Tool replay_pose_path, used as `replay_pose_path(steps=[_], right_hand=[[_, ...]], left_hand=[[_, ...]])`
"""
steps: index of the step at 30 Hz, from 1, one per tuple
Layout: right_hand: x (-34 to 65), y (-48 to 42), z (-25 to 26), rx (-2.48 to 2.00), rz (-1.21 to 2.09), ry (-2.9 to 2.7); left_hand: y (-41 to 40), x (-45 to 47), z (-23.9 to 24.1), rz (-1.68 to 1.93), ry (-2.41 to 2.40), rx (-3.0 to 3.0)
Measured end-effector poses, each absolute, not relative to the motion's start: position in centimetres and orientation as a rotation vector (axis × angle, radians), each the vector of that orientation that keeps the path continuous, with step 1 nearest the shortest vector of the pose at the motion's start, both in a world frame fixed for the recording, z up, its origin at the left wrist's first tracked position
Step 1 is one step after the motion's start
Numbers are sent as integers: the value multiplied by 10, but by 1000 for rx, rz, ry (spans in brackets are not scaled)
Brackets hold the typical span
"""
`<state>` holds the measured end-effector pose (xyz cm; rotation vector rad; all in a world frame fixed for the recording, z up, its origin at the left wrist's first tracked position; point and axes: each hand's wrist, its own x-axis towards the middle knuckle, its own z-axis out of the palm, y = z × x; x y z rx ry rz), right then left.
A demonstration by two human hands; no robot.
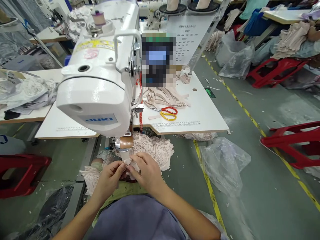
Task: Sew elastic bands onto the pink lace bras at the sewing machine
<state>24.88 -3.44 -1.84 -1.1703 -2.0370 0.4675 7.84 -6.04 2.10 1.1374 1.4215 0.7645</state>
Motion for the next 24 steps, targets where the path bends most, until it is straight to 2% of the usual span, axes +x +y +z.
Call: replay_pose_path(steps=[7,14,17,20,24], right_hand=[[250,-32,-20,-1073,538,-2048],[254,-27,-34,-900,549,-2152],[283,27,-35,-1126,543,-2280],[328,111,-30,-1626,283,-2160],[365,197,-22,-1769,246,-2263]], left_hand=[[-61,81,13,766,1460,1186],[-48,79,-2,746,1423,977],[-46,69,-11,720,1372,926],[-47,59,-17,736,1341,906],[-51,57,-15,751,1311,840]])
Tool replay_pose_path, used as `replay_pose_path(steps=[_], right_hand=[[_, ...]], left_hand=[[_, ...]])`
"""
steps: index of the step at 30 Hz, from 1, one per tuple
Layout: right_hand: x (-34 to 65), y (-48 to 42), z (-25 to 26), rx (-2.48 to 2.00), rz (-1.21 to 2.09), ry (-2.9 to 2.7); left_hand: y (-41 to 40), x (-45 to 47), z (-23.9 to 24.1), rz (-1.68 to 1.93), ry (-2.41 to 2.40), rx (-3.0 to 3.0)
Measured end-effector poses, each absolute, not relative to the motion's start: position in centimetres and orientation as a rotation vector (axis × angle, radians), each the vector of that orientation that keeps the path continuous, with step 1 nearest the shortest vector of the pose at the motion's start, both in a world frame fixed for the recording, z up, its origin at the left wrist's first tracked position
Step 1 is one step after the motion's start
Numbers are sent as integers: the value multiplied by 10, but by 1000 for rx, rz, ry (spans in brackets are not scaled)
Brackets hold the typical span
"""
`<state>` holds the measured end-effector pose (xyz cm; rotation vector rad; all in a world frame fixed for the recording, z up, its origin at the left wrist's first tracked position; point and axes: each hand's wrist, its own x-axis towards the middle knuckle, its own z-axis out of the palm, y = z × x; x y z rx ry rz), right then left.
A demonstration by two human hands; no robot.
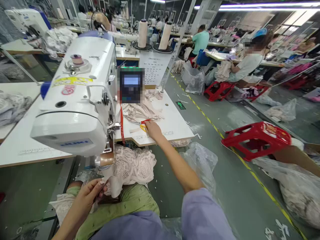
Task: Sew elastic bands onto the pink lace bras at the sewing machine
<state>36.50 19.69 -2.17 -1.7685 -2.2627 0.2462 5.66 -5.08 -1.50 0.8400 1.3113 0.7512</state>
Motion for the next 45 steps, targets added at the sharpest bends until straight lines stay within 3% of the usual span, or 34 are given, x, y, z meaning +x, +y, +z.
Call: replay_pose_path(steps=[4,9,14,18,28,35,45], right_hand=[[374,201,-15,-1761,277,-2427],[398,117,-8,-1832,255,-2287],[378,-7,8,-1555,776,-2358],[329,-58,13,-1298,870,-2483],[301,-43,-1,-1231,1042,-2447],[314,-54,2,-1463,1287,-2256],[280,-53,-1,-1462,1311,-2213]], left_hand=[[-53,62,-12,794,1279,799],[-54,62,-9,878,1225,658],[-53,61,-4,927,1166,531],[-52,64,-2,933,1156,531],[-61,59,-10,887,1230,686],[-63,54,-11,916,1158,612],[-63,53,-11,967,1257,689]])
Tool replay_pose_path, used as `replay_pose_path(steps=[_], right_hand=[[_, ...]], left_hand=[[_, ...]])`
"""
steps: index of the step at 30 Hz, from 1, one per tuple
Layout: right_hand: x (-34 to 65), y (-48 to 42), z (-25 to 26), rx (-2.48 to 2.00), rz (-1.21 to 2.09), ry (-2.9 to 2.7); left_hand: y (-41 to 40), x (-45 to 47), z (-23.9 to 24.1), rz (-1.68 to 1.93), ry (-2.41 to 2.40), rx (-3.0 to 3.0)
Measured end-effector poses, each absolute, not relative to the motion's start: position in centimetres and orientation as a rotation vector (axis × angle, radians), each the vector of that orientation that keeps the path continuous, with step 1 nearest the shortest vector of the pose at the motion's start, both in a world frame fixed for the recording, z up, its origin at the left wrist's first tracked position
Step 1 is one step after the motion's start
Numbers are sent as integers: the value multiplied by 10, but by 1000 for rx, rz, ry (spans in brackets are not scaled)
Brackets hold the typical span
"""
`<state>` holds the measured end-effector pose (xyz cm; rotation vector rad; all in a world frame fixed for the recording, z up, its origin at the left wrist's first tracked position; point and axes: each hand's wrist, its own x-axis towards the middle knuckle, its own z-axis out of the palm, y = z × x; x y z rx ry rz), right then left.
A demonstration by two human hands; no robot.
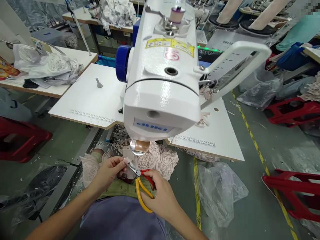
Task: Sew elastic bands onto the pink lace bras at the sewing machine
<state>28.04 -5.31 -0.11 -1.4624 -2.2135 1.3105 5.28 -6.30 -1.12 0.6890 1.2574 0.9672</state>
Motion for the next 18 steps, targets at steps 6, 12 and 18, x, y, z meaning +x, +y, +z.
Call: replay_pose_path(steps=[6,12,18], right_hand=[[272,-42,-4,-1511,1425,-2151],[275,-41,-7,-1512,1532,-2067],[303,-49,-12,-1583,1405,-2064]], left_hand=[[-62,49,-11,950,1364,774],[-63,49,-10,965,1383,762],[-67,54,-12,1050,1297,616]])
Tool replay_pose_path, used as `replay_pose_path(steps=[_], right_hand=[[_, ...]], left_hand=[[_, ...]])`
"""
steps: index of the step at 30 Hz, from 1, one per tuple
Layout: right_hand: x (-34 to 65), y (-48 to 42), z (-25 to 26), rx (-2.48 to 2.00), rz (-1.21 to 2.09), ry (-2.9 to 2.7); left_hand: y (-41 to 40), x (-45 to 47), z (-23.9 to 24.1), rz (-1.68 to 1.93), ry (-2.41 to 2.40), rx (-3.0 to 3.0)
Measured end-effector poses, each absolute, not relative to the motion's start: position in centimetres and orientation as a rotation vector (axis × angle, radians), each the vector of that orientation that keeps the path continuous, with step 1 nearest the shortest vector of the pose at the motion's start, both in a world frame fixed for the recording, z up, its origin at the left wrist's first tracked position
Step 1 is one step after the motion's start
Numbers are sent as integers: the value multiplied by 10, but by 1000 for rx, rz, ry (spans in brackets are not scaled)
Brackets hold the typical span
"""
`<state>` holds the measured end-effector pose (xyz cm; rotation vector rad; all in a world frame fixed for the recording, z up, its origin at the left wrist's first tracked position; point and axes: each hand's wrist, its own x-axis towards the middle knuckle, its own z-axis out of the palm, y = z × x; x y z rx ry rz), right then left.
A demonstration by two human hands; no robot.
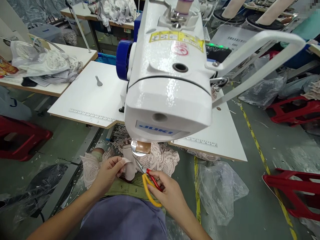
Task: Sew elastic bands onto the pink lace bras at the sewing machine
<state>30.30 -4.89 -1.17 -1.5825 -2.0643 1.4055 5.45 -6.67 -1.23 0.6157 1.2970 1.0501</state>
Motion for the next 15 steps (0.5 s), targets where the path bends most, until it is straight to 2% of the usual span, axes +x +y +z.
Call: replay_pose_path(steps=[4,7,10,12,15], right_hand=[[342,-10,-4,-1721,1076,-2181],[363,44,8,-1777,521,-2267],[356,72,22,-1622,76,-2304],[333,59,26,-1434,49,-2316],[288,16,16,-904,424,-2572]], left_hand=[[-66,58,-10,1067,1235,507],[-63,60,-5,1034,1207,487],[-59,60,5,948,1166,508],[-57,60,13,826,1128,564],[-51,59,24,579,1093,706]])
